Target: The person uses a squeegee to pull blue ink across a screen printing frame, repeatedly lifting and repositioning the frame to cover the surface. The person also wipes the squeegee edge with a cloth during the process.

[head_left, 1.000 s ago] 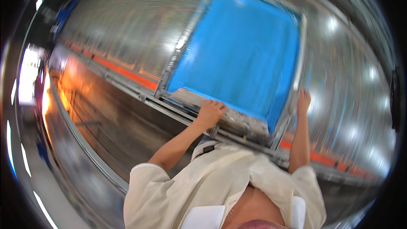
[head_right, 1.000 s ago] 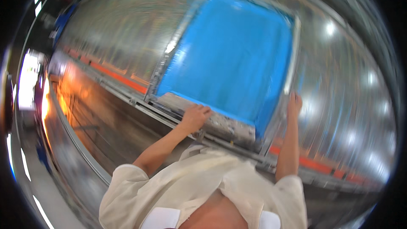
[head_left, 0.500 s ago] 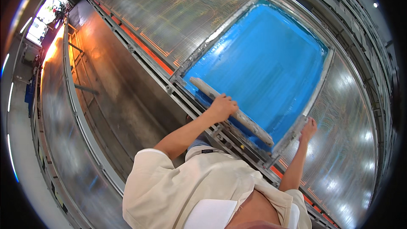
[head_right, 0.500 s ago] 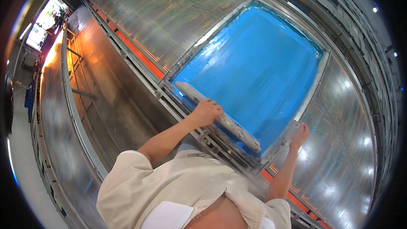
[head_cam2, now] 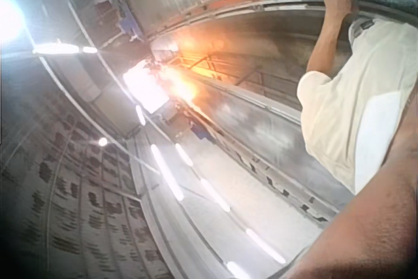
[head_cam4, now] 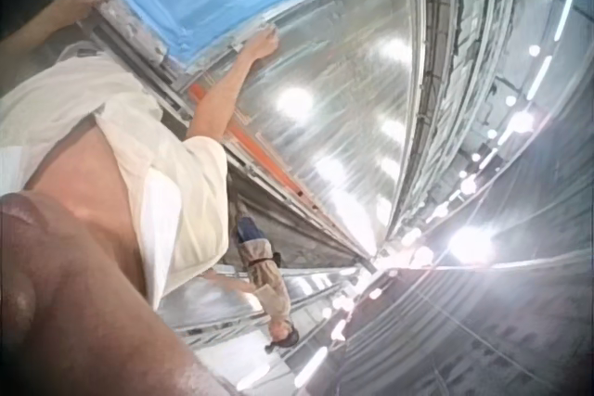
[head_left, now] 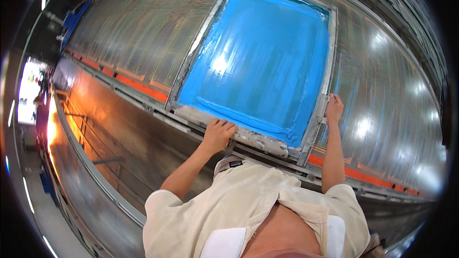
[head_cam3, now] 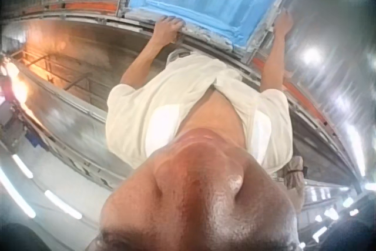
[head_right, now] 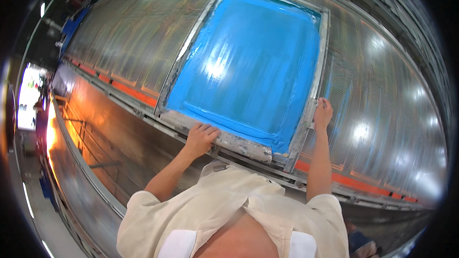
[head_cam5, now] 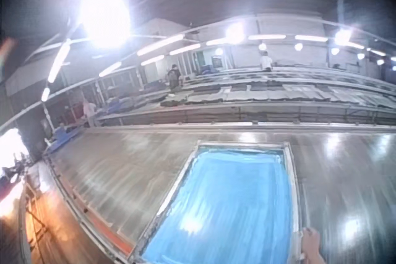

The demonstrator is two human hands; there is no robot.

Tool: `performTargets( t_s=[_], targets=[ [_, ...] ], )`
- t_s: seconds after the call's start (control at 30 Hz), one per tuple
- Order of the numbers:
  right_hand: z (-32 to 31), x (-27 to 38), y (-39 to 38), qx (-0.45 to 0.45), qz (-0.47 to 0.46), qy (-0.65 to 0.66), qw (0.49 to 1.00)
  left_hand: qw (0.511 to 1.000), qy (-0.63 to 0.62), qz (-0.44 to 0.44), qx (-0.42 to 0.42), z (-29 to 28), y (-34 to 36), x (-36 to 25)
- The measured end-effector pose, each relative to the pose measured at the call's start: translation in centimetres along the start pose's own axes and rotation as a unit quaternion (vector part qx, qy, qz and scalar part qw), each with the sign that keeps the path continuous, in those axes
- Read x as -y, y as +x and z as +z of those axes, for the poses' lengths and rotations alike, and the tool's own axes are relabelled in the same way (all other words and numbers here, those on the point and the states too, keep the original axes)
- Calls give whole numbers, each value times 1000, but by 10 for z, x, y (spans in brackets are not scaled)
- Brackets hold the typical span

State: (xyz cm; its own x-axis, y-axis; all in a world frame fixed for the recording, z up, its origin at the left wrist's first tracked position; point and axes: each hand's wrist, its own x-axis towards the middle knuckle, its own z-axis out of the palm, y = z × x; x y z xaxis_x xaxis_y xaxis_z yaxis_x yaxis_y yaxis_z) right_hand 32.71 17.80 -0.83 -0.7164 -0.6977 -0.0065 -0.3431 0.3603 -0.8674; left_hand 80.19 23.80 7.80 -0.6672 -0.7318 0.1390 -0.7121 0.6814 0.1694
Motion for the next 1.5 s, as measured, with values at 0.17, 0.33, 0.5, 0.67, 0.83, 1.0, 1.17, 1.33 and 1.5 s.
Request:
performTargets(
  t_s=[0.17, 0.33, 0.5, 0.67, 0.83, 1.0, 1.17, 1.33, 1.5],
  targets=[
    [-15, -9, 2, 22, 38, -40, 998, 999, -5, 31, -45, 5, 17, 0],
    [-22, -4, 13, 80, 29, -124, 989, 998, 28, 47, -42, 19, 87, 28],
    [-4, 3, -3, -22, 63, -54, 996, 987, 29, 109, -111, 50, 250, 108],
    [4, 9, -4, -71, -3, -88, 994, 980, 69, 116, -149, 85, 446, 186],
    [-1, 35, -9, -48, 117, -108, 986, 994, 54, 90, -12, 61, 587, 217],
    [2, 44, -7, -57, 122, -113, 984, 995, 54, 68, -48, 72, 640, 233],
    [0, 25, -7, -58, 75, -109, 990, 994, 96, 26, 55, 63, 639, 227],
    [-2, 2, -8, -68, 64, -91, 991, 991, 71, 52, 101, 51, 556, 195],
    [-5, 21, -1, -19, 120, -98, 988, 995, -9, 15, 103, 37, 363, 134]
  ],
)
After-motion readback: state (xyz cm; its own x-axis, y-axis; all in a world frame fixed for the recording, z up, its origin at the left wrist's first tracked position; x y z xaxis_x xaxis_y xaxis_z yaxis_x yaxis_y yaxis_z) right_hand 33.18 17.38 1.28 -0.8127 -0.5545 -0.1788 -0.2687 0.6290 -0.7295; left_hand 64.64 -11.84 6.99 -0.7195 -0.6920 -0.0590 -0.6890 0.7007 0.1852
